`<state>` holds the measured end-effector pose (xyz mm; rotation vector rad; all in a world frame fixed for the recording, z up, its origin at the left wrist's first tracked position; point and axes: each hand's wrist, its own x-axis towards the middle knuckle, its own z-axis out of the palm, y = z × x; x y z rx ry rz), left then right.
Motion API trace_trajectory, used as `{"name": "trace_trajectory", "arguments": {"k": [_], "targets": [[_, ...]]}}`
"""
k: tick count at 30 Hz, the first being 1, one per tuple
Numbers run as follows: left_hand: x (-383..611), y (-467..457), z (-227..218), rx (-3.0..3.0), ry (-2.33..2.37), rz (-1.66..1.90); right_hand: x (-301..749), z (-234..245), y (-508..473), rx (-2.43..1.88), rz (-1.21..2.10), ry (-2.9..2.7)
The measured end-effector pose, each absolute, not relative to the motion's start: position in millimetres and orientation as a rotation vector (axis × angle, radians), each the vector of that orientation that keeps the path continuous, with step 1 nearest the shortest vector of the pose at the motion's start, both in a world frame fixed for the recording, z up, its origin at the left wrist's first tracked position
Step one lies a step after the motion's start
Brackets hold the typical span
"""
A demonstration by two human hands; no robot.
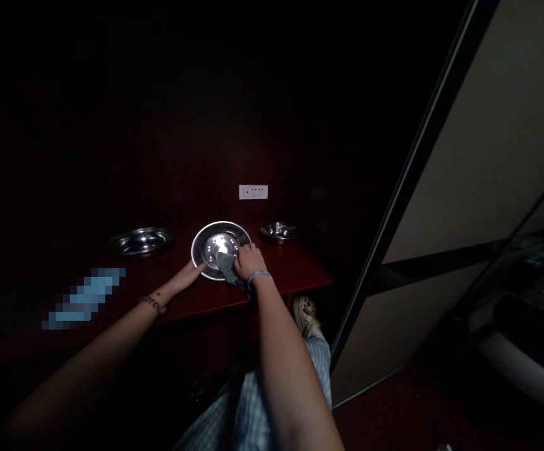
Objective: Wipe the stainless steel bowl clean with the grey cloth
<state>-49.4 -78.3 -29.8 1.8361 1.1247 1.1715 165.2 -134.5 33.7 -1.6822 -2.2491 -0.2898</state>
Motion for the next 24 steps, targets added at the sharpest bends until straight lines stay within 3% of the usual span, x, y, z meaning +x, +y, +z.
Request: {"name": "trace_trajectory", "arguments": {"k": [24], "targets": [[-50.9,-76.8,-30.8,1.850,1.148,1.145,166.4,34.7,-134.6,-1.692,-0.283,-2.272]]}}
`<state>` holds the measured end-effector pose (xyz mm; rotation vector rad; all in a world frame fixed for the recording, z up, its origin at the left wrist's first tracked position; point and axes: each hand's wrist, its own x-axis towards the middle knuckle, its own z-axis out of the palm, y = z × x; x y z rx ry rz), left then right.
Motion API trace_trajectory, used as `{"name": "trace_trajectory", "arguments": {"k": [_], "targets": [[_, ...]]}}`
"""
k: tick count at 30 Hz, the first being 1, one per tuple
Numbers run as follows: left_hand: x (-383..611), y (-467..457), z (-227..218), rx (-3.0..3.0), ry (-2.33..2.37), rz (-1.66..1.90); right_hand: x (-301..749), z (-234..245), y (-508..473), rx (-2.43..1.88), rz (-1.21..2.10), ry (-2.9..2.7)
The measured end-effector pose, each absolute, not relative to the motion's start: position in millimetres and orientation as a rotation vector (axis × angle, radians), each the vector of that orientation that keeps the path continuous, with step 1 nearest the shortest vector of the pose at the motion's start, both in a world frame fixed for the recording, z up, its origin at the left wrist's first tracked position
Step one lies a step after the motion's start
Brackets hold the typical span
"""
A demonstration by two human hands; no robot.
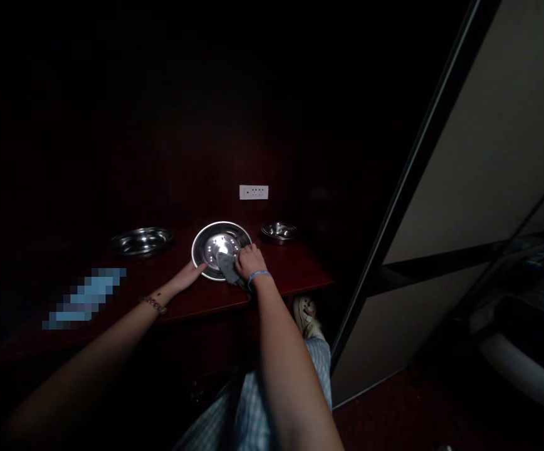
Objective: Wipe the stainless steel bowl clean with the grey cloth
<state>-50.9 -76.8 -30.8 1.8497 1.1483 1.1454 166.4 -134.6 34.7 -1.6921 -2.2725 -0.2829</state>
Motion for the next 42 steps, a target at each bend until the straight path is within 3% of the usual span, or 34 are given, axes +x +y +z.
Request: {"name": "trace_trajectory", "arguments": {"k": [42], "targets": [[-49.0,-79.3,-29.1,1.852,1.121,1.162,163.1,37.0,-136.7,-1.716,-0.292,-2.274]]}}
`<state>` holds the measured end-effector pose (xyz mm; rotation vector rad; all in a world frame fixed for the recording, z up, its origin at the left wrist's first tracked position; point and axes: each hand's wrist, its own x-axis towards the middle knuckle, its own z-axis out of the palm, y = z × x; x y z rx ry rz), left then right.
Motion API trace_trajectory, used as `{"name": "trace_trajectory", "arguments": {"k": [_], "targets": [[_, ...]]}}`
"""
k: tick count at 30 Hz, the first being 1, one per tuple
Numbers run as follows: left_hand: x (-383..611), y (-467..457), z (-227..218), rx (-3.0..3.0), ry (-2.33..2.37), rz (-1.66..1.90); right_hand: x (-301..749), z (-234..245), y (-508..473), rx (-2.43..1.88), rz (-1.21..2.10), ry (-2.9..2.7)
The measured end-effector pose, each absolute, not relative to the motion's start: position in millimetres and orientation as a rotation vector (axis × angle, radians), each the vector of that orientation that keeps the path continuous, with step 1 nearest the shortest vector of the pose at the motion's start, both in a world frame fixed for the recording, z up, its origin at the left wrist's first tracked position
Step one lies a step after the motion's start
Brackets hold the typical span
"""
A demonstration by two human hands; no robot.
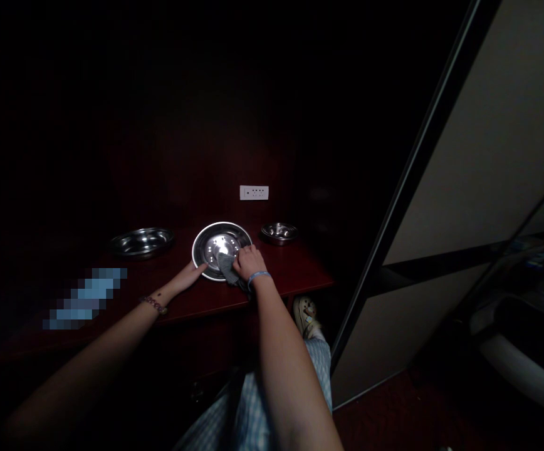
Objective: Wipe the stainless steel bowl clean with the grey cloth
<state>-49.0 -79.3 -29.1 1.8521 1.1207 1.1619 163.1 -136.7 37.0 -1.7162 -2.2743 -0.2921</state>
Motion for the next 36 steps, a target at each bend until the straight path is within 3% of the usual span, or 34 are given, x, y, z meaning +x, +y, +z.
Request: {"name": "trace_trajectory", "arguments": {"k": [36], "targets": [[-50,-74,-35,1.830,1.106,1.168,163,40,-137,-1.725,-0.271,-2.260]]}}
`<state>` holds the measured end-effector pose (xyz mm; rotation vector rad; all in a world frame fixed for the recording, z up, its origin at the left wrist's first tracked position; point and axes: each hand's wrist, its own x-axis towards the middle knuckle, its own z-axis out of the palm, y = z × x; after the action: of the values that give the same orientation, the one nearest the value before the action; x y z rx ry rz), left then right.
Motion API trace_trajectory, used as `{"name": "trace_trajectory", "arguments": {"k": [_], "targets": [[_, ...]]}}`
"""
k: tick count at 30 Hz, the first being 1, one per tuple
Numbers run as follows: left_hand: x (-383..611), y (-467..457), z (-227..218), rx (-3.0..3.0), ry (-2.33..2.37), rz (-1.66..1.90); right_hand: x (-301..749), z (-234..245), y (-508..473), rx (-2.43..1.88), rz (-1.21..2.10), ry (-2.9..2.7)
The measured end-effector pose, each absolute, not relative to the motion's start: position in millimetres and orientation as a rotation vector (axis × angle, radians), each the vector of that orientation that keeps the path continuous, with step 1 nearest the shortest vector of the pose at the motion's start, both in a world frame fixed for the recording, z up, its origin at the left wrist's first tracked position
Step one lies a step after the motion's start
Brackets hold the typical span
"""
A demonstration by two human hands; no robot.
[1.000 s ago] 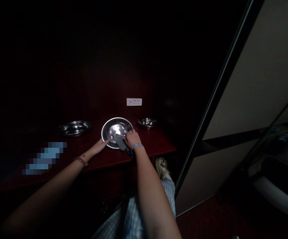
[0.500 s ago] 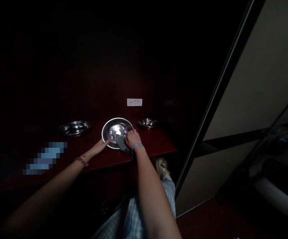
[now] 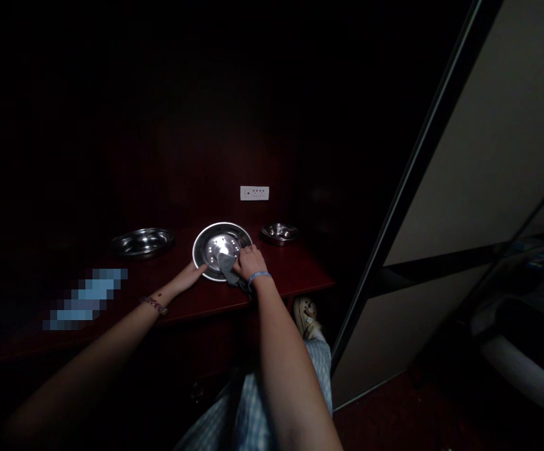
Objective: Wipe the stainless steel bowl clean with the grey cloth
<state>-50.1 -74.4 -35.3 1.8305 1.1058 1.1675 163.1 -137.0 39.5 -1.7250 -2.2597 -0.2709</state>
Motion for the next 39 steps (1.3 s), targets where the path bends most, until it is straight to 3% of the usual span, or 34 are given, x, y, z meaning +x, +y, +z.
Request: {"name": "trace_trajectory", "arguments": {"k": [39], "targets": [[-50.1,-76.6,-32.4,1.829,1.117,1.154,162.9,37.6,-137.0,-1.683,-0.266,-2.282]]}}
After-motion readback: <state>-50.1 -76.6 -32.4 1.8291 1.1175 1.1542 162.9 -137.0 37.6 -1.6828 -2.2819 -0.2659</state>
